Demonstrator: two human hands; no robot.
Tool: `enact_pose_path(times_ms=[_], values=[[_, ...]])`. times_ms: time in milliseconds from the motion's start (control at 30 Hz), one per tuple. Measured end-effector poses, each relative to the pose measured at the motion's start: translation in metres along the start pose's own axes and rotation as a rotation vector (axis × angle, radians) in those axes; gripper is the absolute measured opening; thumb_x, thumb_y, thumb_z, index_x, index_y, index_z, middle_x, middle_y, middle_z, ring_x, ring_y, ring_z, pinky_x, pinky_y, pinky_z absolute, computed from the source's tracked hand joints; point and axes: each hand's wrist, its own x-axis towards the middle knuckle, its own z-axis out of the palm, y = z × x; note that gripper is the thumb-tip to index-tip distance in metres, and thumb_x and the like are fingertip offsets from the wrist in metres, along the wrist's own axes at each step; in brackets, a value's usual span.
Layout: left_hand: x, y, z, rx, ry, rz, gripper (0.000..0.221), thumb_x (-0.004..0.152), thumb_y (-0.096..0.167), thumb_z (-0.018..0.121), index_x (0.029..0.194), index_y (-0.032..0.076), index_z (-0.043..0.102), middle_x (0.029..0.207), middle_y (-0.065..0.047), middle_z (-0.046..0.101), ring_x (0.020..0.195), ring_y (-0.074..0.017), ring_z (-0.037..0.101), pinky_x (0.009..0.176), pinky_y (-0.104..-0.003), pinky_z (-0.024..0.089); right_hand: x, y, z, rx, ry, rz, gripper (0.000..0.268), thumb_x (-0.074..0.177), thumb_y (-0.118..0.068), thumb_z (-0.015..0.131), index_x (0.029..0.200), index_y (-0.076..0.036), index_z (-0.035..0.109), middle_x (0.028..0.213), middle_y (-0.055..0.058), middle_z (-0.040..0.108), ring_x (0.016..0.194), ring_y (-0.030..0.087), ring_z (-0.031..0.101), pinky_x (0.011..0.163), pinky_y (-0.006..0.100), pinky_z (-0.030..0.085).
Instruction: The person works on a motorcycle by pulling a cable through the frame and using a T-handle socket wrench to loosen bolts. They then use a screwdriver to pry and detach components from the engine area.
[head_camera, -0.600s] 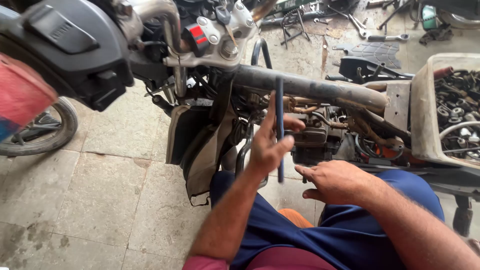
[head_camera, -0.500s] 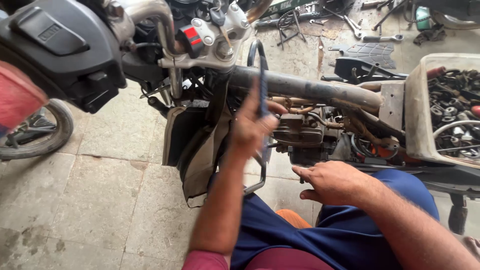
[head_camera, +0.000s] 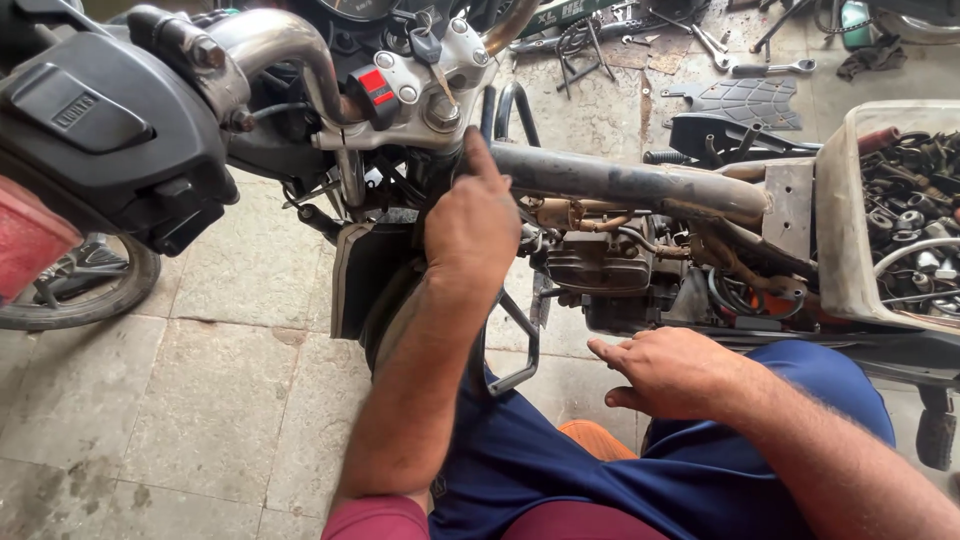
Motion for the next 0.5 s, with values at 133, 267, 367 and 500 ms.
enact_pose_path(times_ms=[133,267,367,500], values=[[0.012,-0.012,0.001,0.026,-0.071,0.017,0.076,0.108,0.042,0.043,0.161,-0.002,0.011,0.095,-0.022,0.073,0.076,-0.0307,0.077,0.062,-0.040,0.066,-0.002,-0.001,-0.004,0.000,-0.018,0.029,0.081,0.094,-0.053,0.062,0.156,-0.010,0.035,0.117,0.015,0.068,0.116,0.031,0.063,0.097,0.042,0.052],[0.021,-0.044,0.013,0.078,0.159,0.258,0.073,0.102,0.049,0.057,0.150,-0.002,0.036,0.087,-0.020,0.075,0.077,-0.0338,0.076,0.066,-0.043,0.063,-0.002,0.000,-0.001,0.007,-0.020,0.018,0.080,0.094,-0.053,0.062,0.156,-0.010,0.035,0.116,0.014,0.069,0.115,0.030,0.063,0.097,0.042,0.053],[0.027,-0.058,0.016,0.078,0.216,0.400,0.072,0.101,0.049,0.059,0.148,-0.002,0.038,0.088,-0.020,0.075,0.076,-0.0340,0.076,0.063,-0.043,0.063,-0.001,-0.006,-0.009,-0.014,-0.060,0.045,0.078,0.095,-0.053,0.061,0.156,-0.011,0.034,0.116,0.013,0.069,0.115,0.030,0.064,0.098,0.042,0.053],[0.026,-0.048,0.030,-0.006,0.241,0.450,0.069,0.104,0.045,0.058,0.152,0.002,0.035,0.094,-0.018,0.075,0.078,-0.0338,0.076,0.063,-0.042,0.063,0.008,-0.008,-0.017,-0.012,0.017,0.029,0.080,0.092,-0.050,0.065,0.158,-0.016,0.035,0.118,0.012,0.068,0.113,0.028,0.065,0.098,0.042,0.053]])
